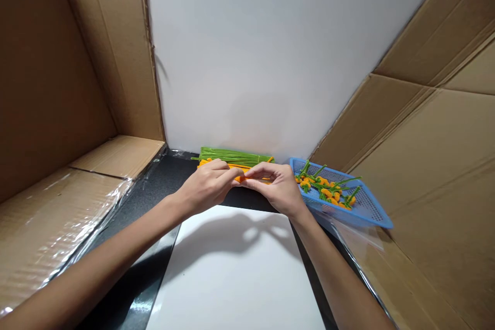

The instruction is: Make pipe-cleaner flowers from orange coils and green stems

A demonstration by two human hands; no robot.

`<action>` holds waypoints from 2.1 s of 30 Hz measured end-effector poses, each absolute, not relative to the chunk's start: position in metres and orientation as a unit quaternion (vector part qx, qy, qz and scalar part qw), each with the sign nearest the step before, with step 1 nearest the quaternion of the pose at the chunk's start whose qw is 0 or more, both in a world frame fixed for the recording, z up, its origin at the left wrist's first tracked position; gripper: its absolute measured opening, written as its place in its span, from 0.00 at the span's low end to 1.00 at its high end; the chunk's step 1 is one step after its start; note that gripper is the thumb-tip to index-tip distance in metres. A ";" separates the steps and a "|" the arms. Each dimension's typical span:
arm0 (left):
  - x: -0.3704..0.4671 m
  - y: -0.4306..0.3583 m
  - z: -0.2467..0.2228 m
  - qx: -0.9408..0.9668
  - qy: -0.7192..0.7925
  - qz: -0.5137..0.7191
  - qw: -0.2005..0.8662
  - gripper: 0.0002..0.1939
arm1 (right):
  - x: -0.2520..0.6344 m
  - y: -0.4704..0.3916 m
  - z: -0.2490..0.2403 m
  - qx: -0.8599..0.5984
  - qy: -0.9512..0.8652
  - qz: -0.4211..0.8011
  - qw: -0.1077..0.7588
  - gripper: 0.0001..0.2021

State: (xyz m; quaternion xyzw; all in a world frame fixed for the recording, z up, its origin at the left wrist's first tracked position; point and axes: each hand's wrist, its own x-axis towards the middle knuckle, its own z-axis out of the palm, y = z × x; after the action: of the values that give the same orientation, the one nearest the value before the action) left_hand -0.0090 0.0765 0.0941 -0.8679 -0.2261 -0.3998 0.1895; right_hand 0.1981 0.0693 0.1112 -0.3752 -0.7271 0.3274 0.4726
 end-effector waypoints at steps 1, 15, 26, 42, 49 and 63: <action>-0.009 0.077 0.094 -0.867 -0.228 -0.401 0.187 0.10 | 0.198 0.068 0.113 -0.378 -0.727 0.324 0.472 0.10; -0.003 0.071 0.095 -0.867 -0.206 -0.419 0.172 0.11 | 0.200 0.062 0.118 -0.354 -0.780 0.244 0.454 0.03; -0.012 0.067 0.119 -0.891 -0.191 -0.396 0.112 0.12 | 0.210 0.049 0.135 -0.262 -0.898 -0.027 0.352 0.09; -0.010 0.060 0.123 -0.884 -0.163 -0.415 0.143 0.11 | 0.205 0.043 0.139 -0.217 -0.893 -0.060 0.390 0.08; -0.010 0.062 0.117 -0.870 -0.154 -0.419 0.210 0.13 | 0.205 0.046 0.135 -0.223 -0.892 -0.050 0.390 0.08; -0.024 0.072 0.129 -0.874 -0.206 -0.394 0.196 0.07 | 0.212 0.054 0.136 -0.337 -0.859 -0.096 0.375 0.17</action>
State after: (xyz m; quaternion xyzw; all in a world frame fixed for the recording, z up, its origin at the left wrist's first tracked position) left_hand -0.0239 0.0719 0.1287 -0.8741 -0.2063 -0.3935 0.1962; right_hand 0.2123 0.0542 0.1359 -0.3368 -0.8585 -0.0963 0.3745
